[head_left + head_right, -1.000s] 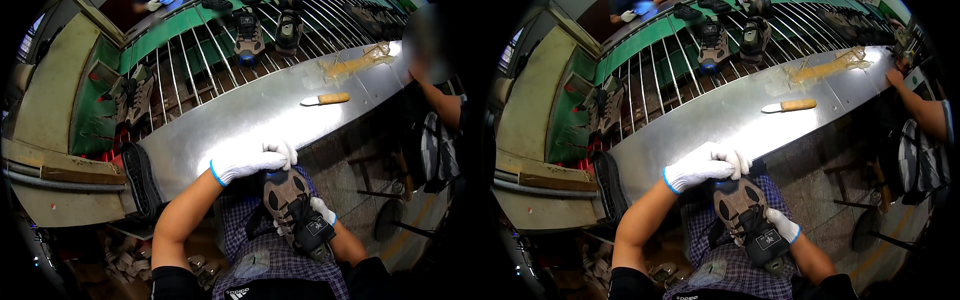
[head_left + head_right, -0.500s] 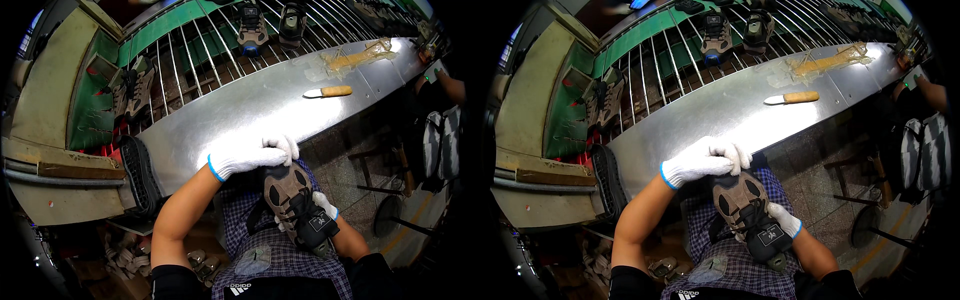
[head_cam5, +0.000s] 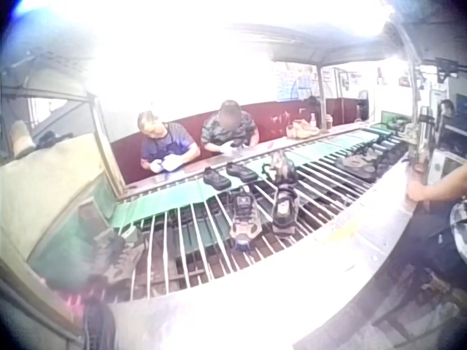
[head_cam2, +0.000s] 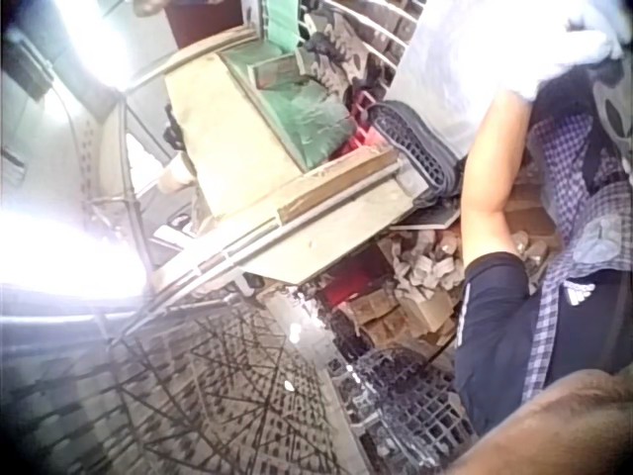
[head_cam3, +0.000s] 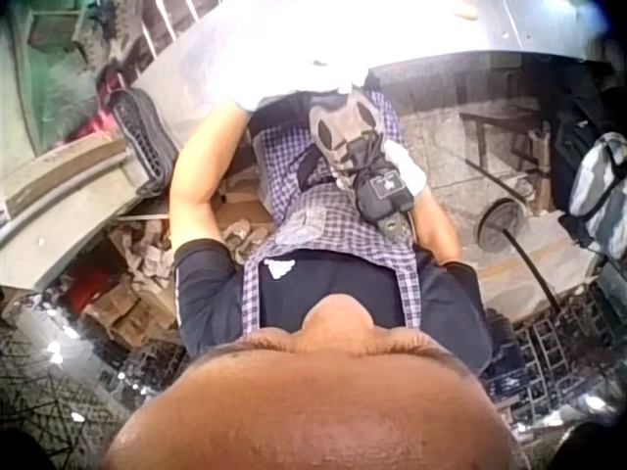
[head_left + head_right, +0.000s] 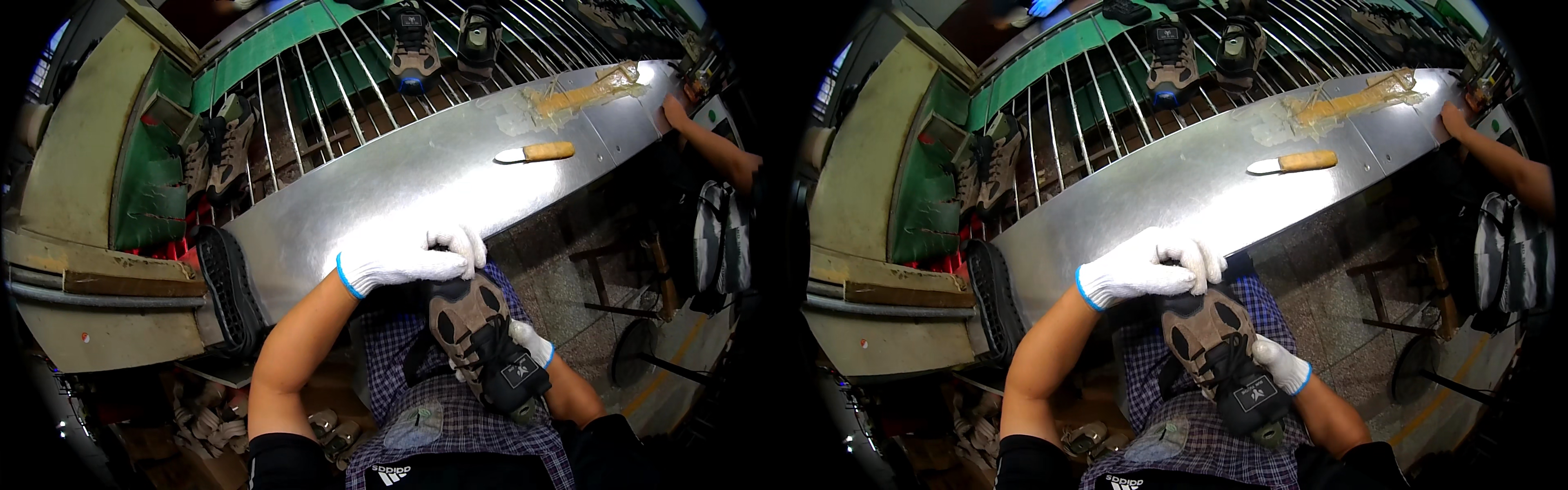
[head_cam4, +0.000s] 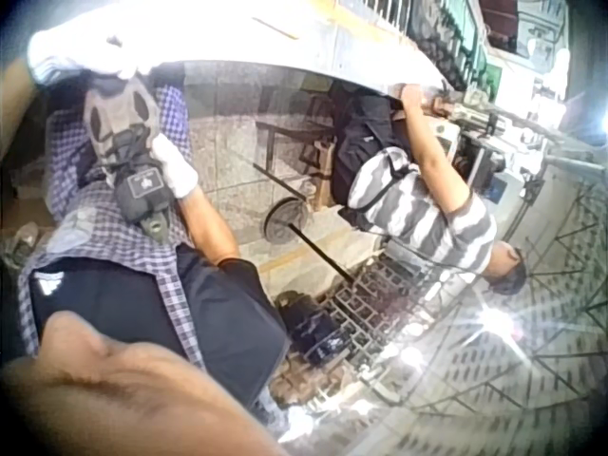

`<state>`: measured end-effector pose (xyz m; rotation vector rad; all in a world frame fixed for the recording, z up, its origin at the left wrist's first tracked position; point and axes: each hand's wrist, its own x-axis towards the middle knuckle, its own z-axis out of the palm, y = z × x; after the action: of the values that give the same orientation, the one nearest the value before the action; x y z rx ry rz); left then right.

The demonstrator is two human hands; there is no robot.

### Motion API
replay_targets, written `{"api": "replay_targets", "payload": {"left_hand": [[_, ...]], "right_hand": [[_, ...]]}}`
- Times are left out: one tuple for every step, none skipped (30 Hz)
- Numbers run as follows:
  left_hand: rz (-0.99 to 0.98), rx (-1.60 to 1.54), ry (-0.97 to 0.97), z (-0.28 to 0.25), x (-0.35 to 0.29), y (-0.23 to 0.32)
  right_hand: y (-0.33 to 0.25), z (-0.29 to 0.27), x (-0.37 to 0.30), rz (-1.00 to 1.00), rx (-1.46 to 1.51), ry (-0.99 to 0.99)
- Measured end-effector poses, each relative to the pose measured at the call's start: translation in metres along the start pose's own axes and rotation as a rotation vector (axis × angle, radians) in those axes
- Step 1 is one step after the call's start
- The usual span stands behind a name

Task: The person cleans the soles and sides of shoes using a tool and their gloved hands, then places the finished shoes onto a conveyor belt.

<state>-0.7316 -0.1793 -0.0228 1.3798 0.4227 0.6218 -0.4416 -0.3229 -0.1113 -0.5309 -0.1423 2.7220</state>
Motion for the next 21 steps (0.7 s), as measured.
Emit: {"api": "replay_targets", "payload": {"left_hand": [[0.006,0.001,0.001,0.001,-0.001,0.001],[0.013,0.004,0.0,0.001,-0.001,0.002],[0.02,0.007,-0.001,0.001,-0.001,0.003],[0.003,0.018,0.011,0.001,-0.002,0.004],[-0.015,0.031,0.021,0.001,-0.004,0.005],[-0.032,0.045,0.03,0.002,-0.006,0.007],[-0.057,0.064,0.062,0.004,-0.008,0.01],[-0.083,0.083,0.086,0.006,-0.009,0.014],[-0.109,0.102,0.111,0.009,-0.01,0.018],[-0.134,0.121,0.137,0.01,-0.012,0.021],[-0.129,0.266,0.103,0.006,-0.017,0.019],[-0.137,0.428,0.155,0.011,-0.021,0.027],[-0.139,0.221,0.292,0.023,-0.025,0.028],[-0.144,0.013,0.434,0.036,-0.032,0.026],[-0.172,0.193,0.529,0.037,-0.046,0.025],[-0.023,0.393,0.584,0.043,-0.054,0.027],[-0.026,0.41,0.675,0.057,-0.062,0.033],[-0.028,0.425,0.769,0.071,-0.068,0.036],[-0.029,0.466,0.802,0.078,-0.072,0.034],[-0.029,0.507,0.843,0.084,-0.075,0.032],[0.015,0.634,0.855,0.087,-0.077,0.032]], "right_hand": [[0.0,0.001,-0.001,-0.008,-0.023,0.015],[-0.001,0.003,-0.001,-0.018,-0.047,0.03],[-0.002,0.004,-0.002,-0.027,-0.085,0.056],[-0.003,0.007,-0.003,-0.035,-0.123,0.082],[-0.005,0.009,-0.004,-0.048,-0.161,0.107],[-0.006,0.012,-0.004,-0.048,-0.175,0.099],[-0.007,0.014,-0.004,-0.047,-0.19,0.091],[-0.008,0.015,-0.003,-0.053,-0.201,0.084],[-0.012,0.015,-0.002,-0.04,-0.239,0.037],[-0.013,0.012,-0.002,-0.036,-0.266,0.025],[-0.013,0.007,0.0,-0.027,-0.295,0.007],[-0.013,0.001,0.001,-0.026,-0.321,-0.005],[-0.013,-0.006,0.002,-0.047,-0.371,-0.03],[-0.013,-0.007,0.002,-0.061,-0.406,-0.019],[-0.012,-0.006,0.003,-0.074,-0.436,-0.008],[-0.012,-0.005,0.003,-0.087,-0.466,0.003],[-0.013,-0.006,0.004,-0.058,-0.484,-0.016],[-0.014,-0.007,0.005,-0.044,-0.517,-0.017],[-0.014,-0.01,0.005,-0.029,-0.55,-0.019],[-0.015,-0.014,0.004,-0.006,-0.586,-0.024],[-0.015,-0.019,0.005,0.057,-0.605,-0.032]]}}
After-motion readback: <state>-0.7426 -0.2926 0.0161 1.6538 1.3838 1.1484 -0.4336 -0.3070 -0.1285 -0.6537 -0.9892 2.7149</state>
